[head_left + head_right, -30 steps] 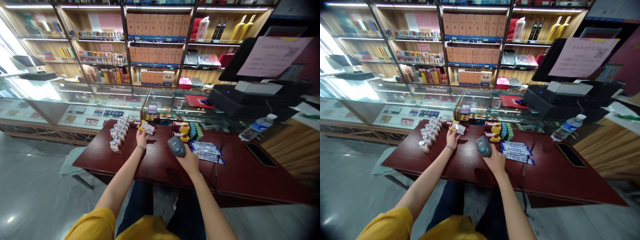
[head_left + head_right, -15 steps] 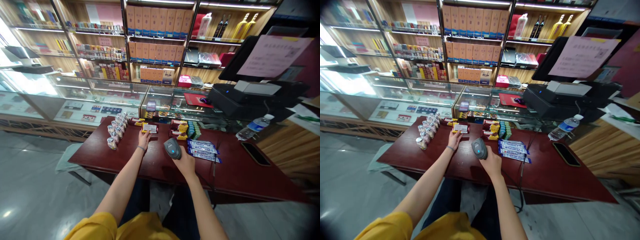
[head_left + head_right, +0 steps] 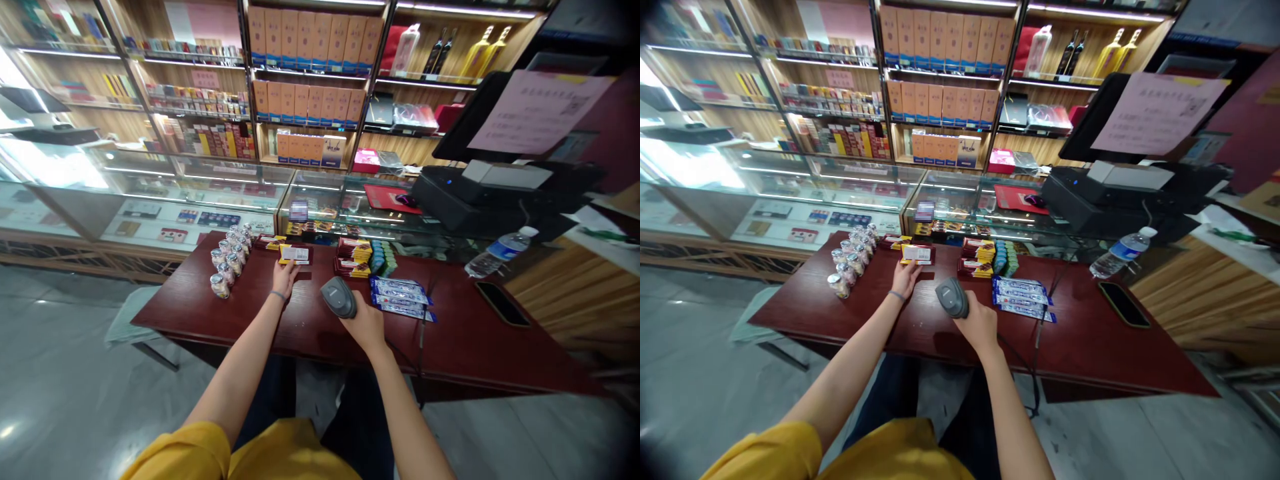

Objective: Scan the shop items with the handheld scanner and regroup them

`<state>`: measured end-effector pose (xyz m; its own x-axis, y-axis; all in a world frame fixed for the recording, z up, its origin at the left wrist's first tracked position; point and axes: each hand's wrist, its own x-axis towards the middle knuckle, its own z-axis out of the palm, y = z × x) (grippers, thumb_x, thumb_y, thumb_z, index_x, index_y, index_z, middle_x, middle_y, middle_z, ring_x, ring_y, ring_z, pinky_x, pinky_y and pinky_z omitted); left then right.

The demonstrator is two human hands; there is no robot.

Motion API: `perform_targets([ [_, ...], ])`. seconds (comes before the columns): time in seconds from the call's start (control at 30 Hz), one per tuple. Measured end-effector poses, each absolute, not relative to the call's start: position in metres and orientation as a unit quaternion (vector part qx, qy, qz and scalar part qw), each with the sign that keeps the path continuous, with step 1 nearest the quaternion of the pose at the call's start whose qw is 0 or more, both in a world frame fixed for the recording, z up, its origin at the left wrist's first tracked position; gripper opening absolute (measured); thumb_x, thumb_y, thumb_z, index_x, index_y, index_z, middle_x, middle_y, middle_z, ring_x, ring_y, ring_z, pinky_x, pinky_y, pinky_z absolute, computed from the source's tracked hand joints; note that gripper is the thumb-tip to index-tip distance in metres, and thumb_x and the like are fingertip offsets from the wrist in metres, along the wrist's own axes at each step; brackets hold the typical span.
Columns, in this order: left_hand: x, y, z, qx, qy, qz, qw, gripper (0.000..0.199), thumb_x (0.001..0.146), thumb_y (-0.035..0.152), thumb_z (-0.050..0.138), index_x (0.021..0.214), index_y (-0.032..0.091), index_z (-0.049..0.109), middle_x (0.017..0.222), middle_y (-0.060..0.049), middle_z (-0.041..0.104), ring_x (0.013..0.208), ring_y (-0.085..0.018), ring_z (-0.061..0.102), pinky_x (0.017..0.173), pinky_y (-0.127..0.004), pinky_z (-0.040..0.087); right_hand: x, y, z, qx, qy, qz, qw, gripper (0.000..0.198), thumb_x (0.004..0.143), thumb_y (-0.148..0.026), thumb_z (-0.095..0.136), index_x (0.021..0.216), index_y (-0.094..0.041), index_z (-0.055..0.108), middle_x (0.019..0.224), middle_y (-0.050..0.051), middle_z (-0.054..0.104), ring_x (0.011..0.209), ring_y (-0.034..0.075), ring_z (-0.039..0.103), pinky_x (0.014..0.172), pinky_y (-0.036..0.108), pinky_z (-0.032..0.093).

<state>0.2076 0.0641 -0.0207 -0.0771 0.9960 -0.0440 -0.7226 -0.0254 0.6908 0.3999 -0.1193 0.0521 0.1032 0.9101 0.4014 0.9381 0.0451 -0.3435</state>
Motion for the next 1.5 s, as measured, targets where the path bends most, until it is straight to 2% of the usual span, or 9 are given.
perform_targets([
  [0.2, 0.207, 0.062, -0.019, 0.259, 0.29, 0.659, 0.644, 0.03, 0.072, 0.024, 0.075, 0.096, 0.019, 0.058, 0.095, -0.002, 0.066, 0.086, -0.012, 0.064, 0.091, -0.037, 0.051, 0.404, -0.122, 0.061, -0.723, -0.634, -0.03, 0.274, 0.036, 0.077, -0.048, 0.061, 0.105, -0.024, 0.06, 0.073, 0.001, 0.071, 0.064, 0.019, 0.066, 0.056, 0.024, 0.032],
  [0.5, 0.227, 0.059, -0.001, 0.387, 0.339, 0.608, 0.605, 0.038, 0.072, 0.033, 0.073, 0.104, 0.016, 0.065, 0.106, -0.008, 0.069, 0.091, -0.019, 0.066, 0.083, -0.036, 0.054, 0.44, -0.135, 0.066, -0.766, -0.576, -0.007, 0.286, 0.039, 0.076, -0.051, 0.062, 0.106, -0.026, 0.058, 0.077, 0.0, 0.071, 0.067, 0.02, 0.065, 0.059, 0.025, 0.034],
  [0.57, 0.24, 0.061, 0.009, 0.463, 0.363, 0.599, 0.544, 0.037, 0.076, 0.034, 0.07, 0.107, 0.016, 0.066, 0.106, -0.008, 0.07, 0.092, -0.02, 0.066, 0.086, -0.037, 0.053, 0.448, -0.139, 0.067, -0.772, -0.569, -0.006, 0.282, 0.04, 0.076, -0.051, 0.061, 0.107, -0.025, 0.058, 0.077, 0.0, 0.07, 0.066, 0.02, 0.064, 0.059, 0.025, 0.034],
  [0.7, 0.271, 0.064, 0.029, 0.646, 0.428, 0.546, 0.32, 0.025, 0.083, 0.028, 0.063, 0.106, 0.019, 0.07, 0.104, -0.007, 0.071, 0.096, -0.021, 0.065, 0.091, -0.035, 0.049, 0.461, -0.144, 0.068, -0.781, -0.555, -0.014, 0.287, 0.042, 0.077, -0.05, 0.059, 0.111, -0.025, 0.057, 0.077, 0.001, 0.071, 0.066, 0.02, 0.064, 0.059, 0.026, 0.034],
  [0.8, 0.294, 0.061, 0.038, 0.759, 0.414, 0.469, 0.182, 0.025, 0.091, 0.028, 0.054, 0.11, 0.022, 0.069, 0.105, -0.007, 0.07, 0.099, -0.019, 0.063, 0.091, -0.031, 0.047, 0.469, -0.147, 0.069, -0.786, -0.543, -0.025, 0.295, 0.043, 0.077, -0.051, 0.059, 0.111, -0.024, 0.058, 0.075, 0.002, 0.07, 0.063, 0.02, 0.063, 0.057, 0.026, 0.034],
  [1.0, 0.335, 0.047, 0.037, 0.885, 0.378, 0.27, 0.03, 0.03, 0.097, 0.033, 0.042, 0.112, 0.025, 0.067, 0.098, -0.008, 0.065, 0.097, -0.019, 0.057, 0.085, -0.029, 0.044, 0.481, -0.155, 0.068, -0.8, -0.521, -0.052, 0.295, 0.042, 0.076, -0.052, 0.058, 0.108, -0.024, 0.059, 0.073, 0.002, 0.07, 0.06, 0.02, 0.062, 0.057, 0.026, 0.035],
  [1.13, 0.353, 0.041, 0.029, 0.899, 0.366, 0.238, 0.034, 0.032, 0.098, 0.035, 0.04, 0.111, 0.027, 0.068, 0.095, -0.008, 0.063, 0.096, -0.02, 0.055, 0.082, -0.028, 0.043, 0.491, -0.159, 0.063, -0.801, -0.52, -0.061, 0.29, 0.042, 0.077, -0.051, 0.058, 0.108, -0.024, 0.059, 0.071, 0.002, 0.07, 0.06, 0.02, 0.062, 0.056, 0.025, 0.034],
  [1.3, 0.364, 0.045, 0.014, 0.88, 0.333, 0.315, 0.125, 0.027, 0.095, 0.032, 0.047, 0.106, 0.028, 0.071, 0.094, -0.008, 0.063, 0.093, -0.02, 0.055, 0.084, -0.028, 0.042, 0.499, -0.161, 0.059, -0.802, -0.517, -0.063, 0.291, 0.044, 0.078, -0.053, 0.058, 0.11, -0.023, 0.059, 0.072, 0.003, 0.071, 0.061, 0.02, 0.063, 0.057, 0.026, 0.034],
  [1.5, 0.37, 0.052, 0.0, 0.868, 0.309, 0.348, 0.175, 0.025, 0.092, 0.027, 0.05, 0.107, 0.028, 0.071, 0.097, -0.009, 0.064, 0.097, -0.021, 0.054, 0.089, -0.03, 0.042, 0.499, -0.161, 0.059, -0.801, -0.513, -0.044, 0.303, 0.043, 0.077, -0.051, 0.059, 0.111, -0.024, 0.059, 0.077, 0.003, 0.072, 0.062, 0.019, 0.063, 0.057, 0.026, 0.033],
])
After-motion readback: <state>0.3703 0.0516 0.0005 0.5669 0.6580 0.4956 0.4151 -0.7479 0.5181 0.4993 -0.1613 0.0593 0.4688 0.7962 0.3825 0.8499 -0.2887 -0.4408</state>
